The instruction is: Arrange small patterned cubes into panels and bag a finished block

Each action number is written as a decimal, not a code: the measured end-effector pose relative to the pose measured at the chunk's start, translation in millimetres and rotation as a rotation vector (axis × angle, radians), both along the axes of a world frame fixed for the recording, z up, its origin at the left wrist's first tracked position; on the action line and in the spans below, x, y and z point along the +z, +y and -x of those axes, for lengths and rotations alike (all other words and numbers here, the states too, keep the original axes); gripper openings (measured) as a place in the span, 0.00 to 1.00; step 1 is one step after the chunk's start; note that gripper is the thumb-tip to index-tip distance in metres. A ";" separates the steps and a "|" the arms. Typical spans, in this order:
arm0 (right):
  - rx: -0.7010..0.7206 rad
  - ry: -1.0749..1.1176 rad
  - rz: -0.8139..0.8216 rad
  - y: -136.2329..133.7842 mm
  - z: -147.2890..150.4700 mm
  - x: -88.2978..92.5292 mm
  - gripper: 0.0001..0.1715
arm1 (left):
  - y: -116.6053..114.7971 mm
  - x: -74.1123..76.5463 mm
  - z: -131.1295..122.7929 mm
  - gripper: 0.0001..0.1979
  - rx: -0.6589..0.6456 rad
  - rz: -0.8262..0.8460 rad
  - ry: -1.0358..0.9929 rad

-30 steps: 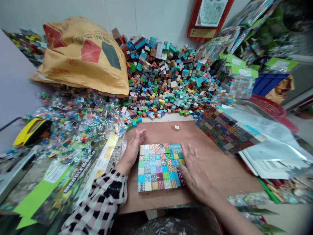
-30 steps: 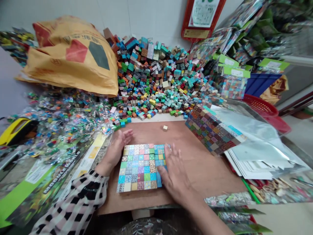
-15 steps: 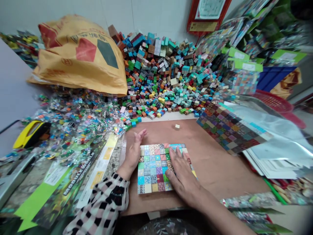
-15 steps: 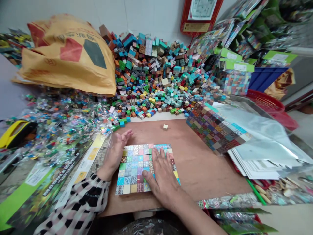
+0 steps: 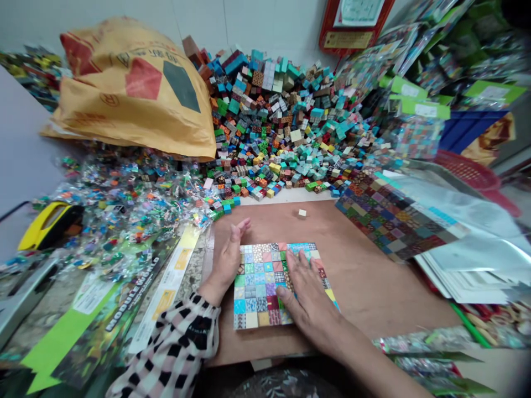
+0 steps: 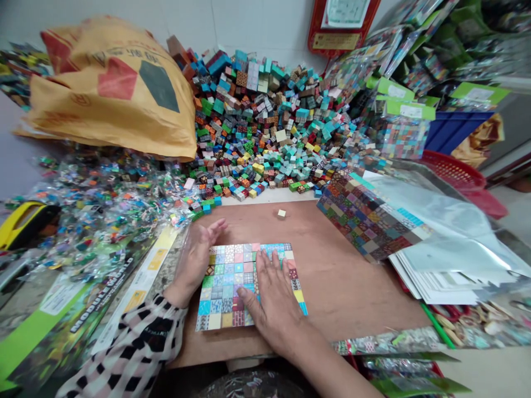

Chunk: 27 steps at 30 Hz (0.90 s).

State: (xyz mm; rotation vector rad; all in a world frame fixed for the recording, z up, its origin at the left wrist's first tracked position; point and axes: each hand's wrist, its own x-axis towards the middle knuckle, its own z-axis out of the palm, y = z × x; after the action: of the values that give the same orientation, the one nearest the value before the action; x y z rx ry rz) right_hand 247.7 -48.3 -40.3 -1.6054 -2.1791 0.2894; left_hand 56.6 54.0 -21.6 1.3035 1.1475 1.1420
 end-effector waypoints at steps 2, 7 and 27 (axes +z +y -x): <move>-0.014 0.030 -0.008 3.6 -8.3 6.6 0.41 | -1.3 1.1 0.4 0.38 0.013 0.001 -0.023; -0.215 0.207 -0.005 28.7 -60.2 25.0 0.38 | -1.1 2.3 0.6 0.34 0.077 0.029 -0.129; -0.344 0.204 -0.148 74.5 -119.3 -16.0 0.26 | 35.2 3.9 6.8 0.12 0.171 0.255 -0.336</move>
State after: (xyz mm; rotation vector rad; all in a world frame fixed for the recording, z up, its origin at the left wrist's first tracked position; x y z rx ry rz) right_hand 367.0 26.1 -56.3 -1.7456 -1.6975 0.1739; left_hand 49.8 89.2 -17.8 0.7952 1.1237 1.2381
